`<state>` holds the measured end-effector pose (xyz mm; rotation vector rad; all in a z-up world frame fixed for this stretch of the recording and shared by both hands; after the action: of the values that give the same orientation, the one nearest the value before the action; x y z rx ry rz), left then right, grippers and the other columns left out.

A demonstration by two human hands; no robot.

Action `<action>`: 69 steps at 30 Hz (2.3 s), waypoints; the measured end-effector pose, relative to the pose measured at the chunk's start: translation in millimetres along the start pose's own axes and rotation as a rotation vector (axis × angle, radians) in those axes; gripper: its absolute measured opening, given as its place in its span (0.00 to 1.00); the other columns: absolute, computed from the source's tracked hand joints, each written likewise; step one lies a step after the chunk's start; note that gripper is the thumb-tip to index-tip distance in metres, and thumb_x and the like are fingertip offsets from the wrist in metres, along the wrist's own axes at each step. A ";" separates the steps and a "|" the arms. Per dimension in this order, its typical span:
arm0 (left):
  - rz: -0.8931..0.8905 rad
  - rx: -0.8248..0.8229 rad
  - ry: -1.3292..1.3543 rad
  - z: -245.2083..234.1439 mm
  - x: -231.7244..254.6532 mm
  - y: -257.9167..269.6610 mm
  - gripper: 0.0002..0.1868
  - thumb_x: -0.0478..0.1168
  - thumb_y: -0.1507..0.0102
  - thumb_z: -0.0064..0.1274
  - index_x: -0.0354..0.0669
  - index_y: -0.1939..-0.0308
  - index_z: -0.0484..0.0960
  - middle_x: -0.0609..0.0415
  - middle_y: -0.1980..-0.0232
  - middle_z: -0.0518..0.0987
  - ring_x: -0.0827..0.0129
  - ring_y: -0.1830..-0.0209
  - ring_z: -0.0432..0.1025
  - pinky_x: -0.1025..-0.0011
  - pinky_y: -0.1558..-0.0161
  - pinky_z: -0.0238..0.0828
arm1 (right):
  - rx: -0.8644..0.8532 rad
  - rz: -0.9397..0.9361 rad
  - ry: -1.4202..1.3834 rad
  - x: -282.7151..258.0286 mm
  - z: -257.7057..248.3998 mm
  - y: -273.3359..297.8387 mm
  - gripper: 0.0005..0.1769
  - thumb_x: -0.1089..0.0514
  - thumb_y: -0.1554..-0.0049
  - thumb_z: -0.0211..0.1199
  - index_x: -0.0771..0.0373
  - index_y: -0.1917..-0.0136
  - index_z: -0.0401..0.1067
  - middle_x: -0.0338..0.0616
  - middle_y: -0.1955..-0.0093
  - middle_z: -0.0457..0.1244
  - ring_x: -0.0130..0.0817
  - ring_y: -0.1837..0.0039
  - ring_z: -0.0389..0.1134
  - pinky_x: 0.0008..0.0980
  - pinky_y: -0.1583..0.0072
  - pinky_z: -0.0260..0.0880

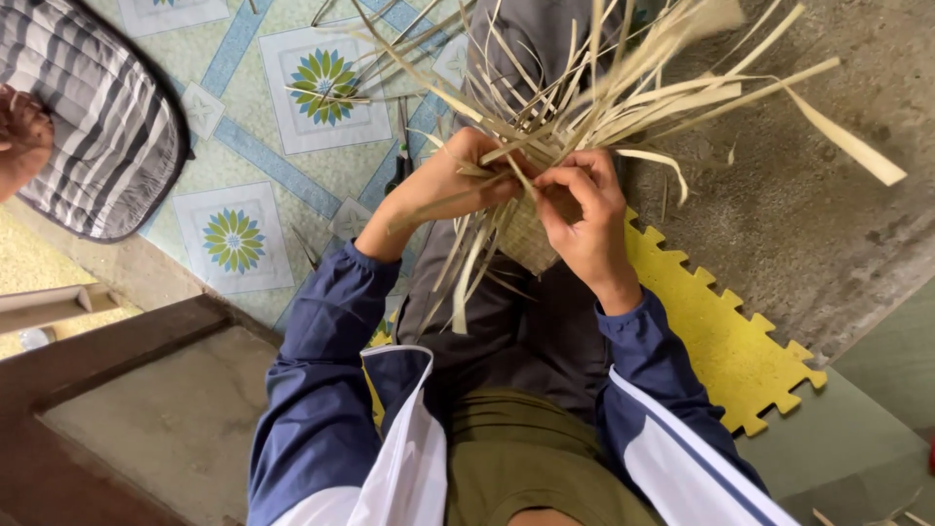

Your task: Weaving a basket by interlacing thin strips of dried plant material.

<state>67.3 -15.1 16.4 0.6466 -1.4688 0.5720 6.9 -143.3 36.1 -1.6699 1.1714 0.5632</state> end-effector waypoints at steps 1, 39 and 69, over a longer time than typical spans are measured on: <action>-0.037 0.016 -0.026 -0.3 1.3 0.7 0.05 0.30 0.43 0.57 0.39 0.65 0.87 0.51 0.73 0.80 0.75 0.74 0.72 0.80 0.69 0.65 | 0.020 0.003 -0.012 4.8 -1.1 2.6 0.07 0.72 0.44 0.71 0.67 0.52 0.77 0.51 0.51 0.62 0.49 0.50 0.71 0.39 0.47 0.74; 0.115 0.030 -0.231 12.5 -12.2 -36.9 0.08 0.37 0.43 0.65 0.44 0.60 0.87 0.50 0.66 0.86 0.56 0.63 0.82 0.61 0.57 0.79 | -0.040 -0.132 -0.002 8.9 -17.4 15.5 0.17 0.57 0.37 0.68 0.68 0.38 0.74 0.57 0.41 0.64 0.55 0.41 0.71 0.48 0.41 0.71; -0.020 0.163 -0.241 1.0 -15.9 -22.4 0.08 0.46 0.37 0.62 0.48 0.64 0.86 0.54 0.69 0.83 0.62 0.67 0.80 0.68 0.62 0.77 | 0.109 0.178 -0.075 37.7 -28.0 29.0 0.07 0.70 0.39 0.68 0.70 0.46 0.77 0.54 0.48 0.68 0.47 0.44 0.72 0.38 0.47 0.74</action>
<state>81.8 -31.1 -0.5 0.8813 -1.6489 0.6190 -7.1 -186.4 4.7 -1.4492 1.2812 0.6554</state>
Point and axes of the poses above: each hand's wrist, its own y-axis away from the middle knuckle, its own z-axis out of the palm, x = y × z, the point moved 10 cm from there along -y, towards the middle knuckle
